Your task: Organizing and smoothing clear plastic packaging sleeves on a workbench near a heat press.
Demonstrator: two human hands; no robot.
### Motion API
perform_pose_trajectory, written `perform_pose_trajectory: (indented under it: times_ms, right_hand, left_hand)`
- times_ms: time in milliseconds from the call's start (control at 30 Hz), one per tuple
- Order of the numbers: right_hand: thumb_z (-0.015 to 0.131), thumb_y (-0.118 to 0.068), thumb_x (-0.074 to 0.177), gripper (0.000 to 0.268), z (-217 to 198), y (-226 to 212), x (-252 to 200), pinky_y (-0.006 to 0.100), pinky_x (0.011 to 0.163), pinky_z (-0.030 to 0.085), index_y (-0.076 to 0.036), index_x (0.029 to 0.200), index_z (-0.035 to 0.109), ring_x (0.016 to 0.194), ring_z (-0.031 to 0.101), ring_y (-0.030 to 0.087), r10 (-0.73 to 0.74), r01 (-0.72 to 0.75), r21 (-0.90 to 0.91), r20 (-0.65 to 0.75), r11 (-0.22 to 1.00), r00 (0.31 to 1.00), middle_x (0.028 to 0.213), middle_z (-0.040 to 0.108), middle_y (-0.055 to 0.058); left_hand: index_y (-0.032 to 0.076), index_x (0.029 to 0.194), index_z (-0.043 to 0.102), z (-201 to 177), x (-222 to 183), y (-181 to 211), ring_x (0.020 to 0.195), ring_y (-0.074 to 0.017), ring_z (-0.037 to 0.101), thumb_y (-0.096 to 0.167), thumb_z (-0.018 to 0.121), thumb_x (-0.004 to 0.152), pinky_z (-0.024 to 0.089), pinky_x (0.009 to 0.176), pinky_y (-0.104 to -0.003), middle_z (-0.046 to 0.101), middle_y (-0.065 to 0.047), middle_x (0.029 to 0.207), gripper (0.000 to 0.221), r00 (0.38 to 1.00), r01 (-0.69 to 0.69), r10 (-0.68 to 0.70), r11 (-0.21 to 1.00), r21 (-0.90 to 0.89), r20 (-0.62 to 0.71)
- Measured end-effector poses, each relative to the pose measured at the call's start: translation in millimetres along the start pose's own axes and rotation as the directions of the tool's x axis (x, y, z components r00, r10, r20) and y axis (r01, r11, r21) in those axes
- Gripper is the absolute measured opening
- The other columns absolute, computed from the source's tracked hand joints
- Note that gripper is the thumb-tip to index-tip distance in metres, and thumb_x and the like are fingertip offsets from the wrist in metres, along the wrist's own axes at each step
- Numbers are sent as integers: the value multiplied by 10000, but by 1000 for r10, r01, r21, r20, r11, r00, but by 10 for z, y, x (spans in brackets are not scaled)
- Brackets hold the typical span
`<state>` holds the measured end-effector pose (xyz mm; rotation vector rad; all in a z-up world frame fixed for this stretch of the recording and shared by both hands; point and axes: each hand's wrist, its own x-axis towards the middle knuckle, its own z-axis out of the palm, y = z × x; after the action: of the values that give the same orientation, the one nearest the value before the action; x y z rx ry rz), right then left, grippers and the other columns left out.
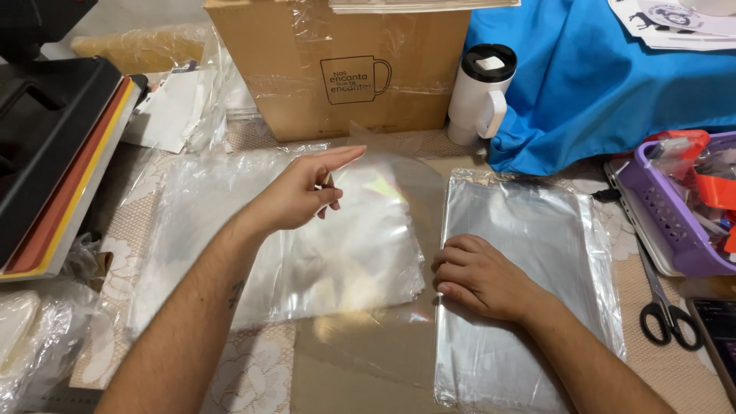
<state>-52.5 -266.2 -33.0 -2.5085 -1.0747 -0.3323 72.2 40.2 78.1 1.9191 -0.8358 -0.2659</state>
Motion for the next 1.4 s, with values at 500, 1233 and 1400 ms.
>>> perform_pose_trajectory:
  times_ms: [500,1233,1400]
  right_hand:
    - [337,-436,1056,407,38,-5,-80,354,569,502,-205,772,514,619,584,232,10,-6,-118,30,993,1000,648,468,-18]
    - [357,-192,1004,505,-420,-11,-252,263,427,331,-75,516,412,447,494,167,15,31,75,-550,997,835,518,469,46]
    - [379,-197,1000,487,-370,28,-280,259,440,308,-80,529,422,450,468,156,57,-19,80,-505,997,861,554,497,41]
  left_hand:
    - [66,1470,465,-87,7,305,657,-166,657,-180,514,835,605,472,-272,461,-167,1534,683,994,-92,94,995,-33,50]
    - [107,1382,605,-1565,-1099,-1104,769,-128,599,-120,595,875,446,567,-235,640,-61,1367,555,709,506,-583,813,-290,-396]
    - [174,1514,514,-1396,-1269,-940,844,-148,599,-101,562,942,533,878,-281,552,-32,1101,636,593,604,-715,700,-381,-370]
